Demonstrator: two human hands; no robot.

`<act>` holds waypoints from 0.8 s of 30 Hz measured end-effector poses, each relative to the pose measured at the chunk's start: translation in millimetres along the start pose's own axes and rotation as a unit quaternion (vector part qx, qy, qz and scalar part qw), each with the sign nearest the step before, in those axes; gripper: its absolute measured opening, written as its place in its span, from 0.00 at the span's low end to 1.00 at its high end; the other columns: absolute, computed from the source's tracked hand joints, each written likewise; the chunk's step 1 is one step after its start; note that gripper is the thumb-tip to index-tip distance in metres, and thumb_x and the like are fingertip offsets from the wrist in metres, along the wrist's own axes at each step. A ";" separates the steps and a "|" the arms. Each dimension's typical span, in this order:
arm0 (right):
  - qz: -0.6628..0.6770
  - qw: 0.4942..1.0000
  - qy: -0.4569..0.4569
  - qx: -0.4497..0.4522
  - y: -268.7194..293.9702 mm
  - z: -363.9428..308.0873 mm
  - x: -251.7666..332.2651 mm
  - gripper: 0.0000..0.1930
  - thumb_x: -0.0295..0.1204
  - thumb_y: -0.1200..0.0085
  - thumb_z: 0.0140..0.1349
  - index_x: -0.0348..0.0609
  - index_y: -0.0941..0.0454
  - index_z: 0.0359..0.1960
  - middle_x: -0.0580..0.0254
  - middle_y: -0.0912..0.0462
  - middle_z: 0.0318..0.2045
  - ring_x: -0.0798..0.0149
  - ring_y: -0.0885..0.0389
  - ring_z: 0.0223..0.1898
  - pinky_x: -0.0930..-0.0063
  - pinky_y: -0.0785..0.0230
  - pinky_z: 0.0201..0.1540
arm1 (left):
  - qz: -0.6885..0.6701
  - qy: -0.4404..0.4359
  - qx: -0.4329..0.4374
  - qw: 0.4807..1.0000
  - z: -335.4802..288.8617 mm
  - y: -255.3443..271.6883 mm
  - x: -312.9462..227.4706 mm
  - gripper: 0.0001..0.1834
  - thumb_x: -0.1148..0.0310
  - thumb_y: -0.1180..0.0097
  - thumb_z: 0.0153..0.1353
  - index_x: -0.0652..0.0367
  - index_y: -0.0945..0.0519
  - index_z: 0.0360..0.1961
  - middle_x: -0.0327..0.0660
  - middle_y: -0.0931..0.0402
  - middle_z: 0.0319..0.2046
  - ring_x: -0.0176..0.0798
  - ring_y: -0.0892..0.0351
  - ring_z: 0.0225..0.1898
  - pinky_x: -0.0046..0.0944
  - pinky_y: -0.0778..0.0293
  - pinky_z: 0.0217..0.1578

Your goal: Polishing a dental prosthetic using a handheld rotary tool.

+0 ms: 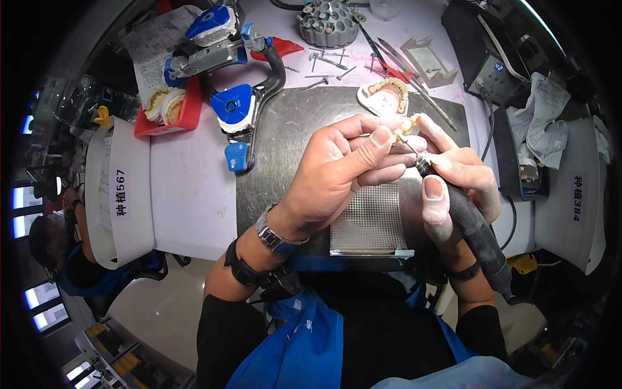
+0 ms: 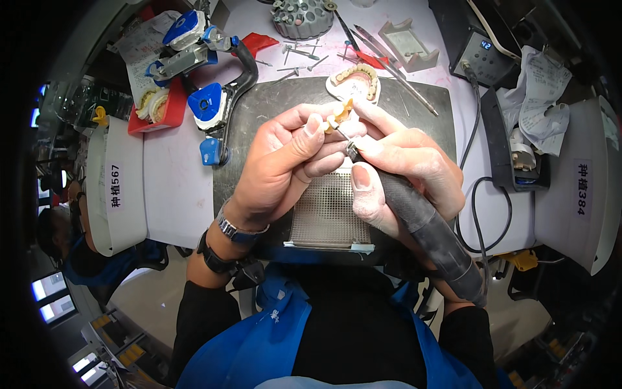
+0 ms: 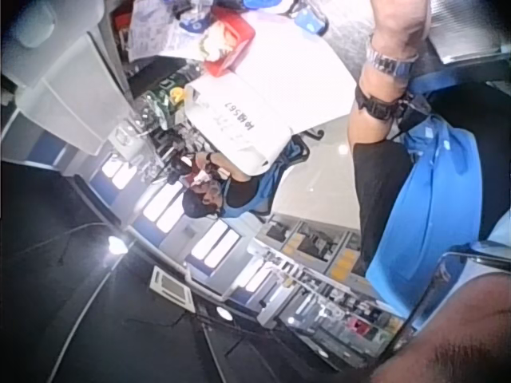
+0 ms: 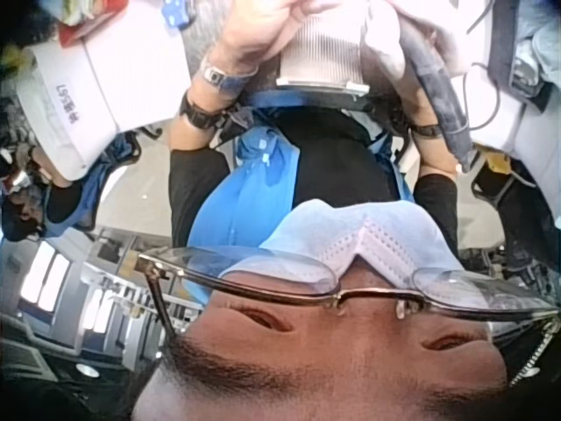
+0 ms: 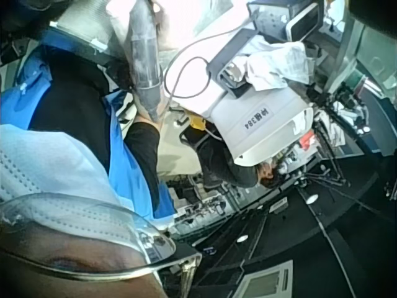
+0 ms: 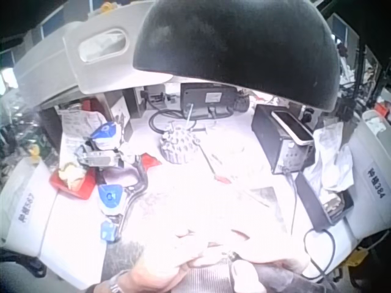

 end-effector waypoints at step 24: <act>-0.078 0.990 0.085 -0.076 3.2 6.7 5.6 0.12 0.26 0.37 0.46 0.42 0.26 0.32 0.60 0.23 0.25 0.62 0.20 0.24 0.76 0.28 0.24 | 0.071 -0.046 -0.111 0.990 3.8 -5.2 7.1 0.16 0.73 0.52 0.63 0.66 0.35 0.51 0.45 0.25 0.36 0.29 0.24 0.34 0.24 0.26 0.31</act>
Point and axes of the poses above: each hand's wrist, its own z-axis towards the middle knuckle, its own y-axis out of the back of the hand, x = y × z, the point moved 1 cm from there along z, towards the middle knuckle
